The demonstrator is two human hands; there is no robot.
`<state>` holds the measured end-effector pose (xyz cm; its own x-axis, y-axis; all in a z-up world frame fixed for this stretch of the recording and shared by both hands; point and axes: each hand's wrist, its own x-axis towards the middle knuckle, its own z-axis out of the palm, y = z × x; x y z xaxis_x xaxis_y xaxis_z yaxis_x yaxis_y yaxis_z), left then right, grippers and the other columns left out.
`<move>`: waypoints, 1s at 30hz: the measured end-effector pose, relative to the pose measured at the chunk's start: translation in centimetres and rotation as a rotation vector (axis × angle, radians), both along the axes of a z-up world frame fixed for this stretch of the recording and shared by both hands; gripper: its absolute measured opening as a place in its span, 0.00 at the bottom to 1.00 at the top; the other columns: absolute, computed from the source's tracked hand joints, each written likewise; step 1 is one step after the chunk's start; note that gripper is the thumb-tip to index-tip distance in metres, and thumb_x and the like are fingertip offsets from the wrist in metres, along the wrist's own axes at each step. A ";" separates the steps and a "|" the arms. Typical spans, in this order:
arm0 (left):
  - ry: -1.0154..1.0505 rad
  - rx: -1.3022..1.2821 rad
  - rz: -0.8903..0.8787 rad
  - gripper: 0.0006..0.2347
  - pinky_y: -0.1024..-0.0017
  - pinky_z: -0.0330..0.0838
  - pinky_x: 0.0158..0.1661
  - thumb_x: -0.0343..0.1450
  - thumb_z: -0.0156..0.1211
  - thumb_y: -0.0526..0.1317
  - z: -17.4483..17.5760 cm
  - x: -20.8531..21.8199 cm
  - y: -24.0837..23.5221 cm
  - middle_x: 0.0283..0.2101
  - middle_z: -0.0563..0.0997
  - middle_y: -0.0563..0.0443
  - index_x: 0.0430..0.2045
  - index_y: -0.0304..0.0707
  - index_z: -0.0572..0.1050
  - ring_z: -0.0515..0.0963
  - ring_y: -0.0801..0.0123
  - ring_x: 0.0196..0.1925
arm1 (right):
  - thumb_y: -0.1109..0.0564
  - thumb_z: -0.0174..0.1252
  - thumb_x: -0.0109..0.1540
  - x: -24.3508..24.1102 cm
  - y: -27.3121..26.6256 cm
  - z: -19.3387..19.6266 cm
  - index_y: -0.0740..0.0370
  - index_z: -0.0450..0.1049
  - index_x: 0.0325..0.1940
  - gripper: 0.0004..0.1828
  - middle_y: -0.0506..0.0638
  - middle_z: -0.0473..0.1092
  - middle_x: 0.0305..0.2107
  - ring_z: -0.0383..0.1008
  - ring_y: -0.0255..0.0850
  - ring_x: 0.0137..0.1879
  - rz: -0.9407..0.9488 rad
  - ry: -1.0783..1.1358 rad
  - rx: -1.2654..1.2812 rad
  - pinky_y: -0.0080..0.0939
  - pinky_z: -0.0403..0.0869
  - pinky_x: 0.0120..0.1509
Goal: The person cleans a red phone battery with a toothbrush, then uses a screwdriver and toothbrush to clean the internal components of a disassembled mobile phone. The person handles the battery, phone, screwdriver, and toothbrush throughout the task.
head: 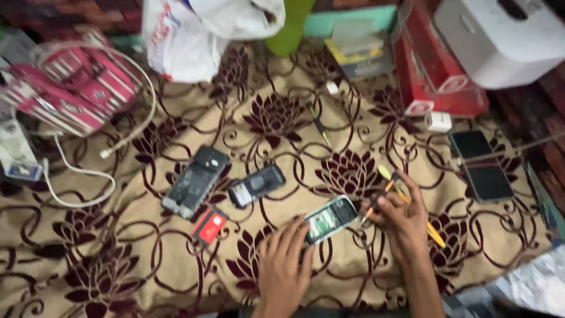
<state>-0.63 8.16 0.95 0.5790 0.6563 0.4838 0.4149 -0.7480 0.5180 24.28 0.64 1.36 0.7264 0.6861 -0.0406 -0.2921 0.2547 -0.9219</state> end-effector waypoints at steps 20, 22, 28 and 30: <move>-0.053 0.138 -0.038 0.19 0.55 0.66 0.59 0.72 0.63 0.43 -1.9 -1.6 -0.3 0.58 0.79 0.42 0.55 0.33 0.73 0.77 0.54 0.60 | 0.72 0.63 0.55 -0.7 0.9 1.4 0.73 0.67 0.67 0.35 0.61 0.78 0.46 0.80 0.41 0.38 0.042 -0.143 -0.219 0.37 0.83 0.47; -0.047 0.165 -0.047 0.20 0.55 0.66 0.59 0.71 0.64 0.44 -2.9 -1.3 -0.1 0.59 0.79 0.42 0.55 0.33 0.73 0.78 0.55 0.60 | 0.72 0.62 0.56 -0.5 1.2 1.6 0.74 0.66 0.68 0.35 0.62 0.78 0.48 0.80 0.42 0.40 0.105 -0.150 -0.081 0.37 0.81 0.46; 0.067 0.153 -0.064 0.22 0.52 0.64 0.59 0.69 0.64 0.48 -6.0 -1.4 0.5 0.57 0.78 0.40 0.54 0.33 0.73 0.78 0.56 0.59 | 0.72 0.61 0.52 -0.3 0.6 0.7 0.56 0.53 0.77 0.50 0.65 0.76 0.45 0.82 0.50 0.41 0.051 -0.028 -0.068 0.49 0.84 0.41; 0.018 0.157 -0.056 0.21 0.54 0.65 0.60 0.71 0.62 0.46 -6.1 -1.8 0.3 0.58 0.79 0.41 0.54 0.33 0.74 0.78 0.57 0.59 | 0.72 0.60 0.54 -0.3 0.4 0.6 0.57 0.51 0.77 0.49 0.65 0.75 0.47 0.82 0.52 0.44 0.045 -0.021 -0.012 0.49 0.85 0.44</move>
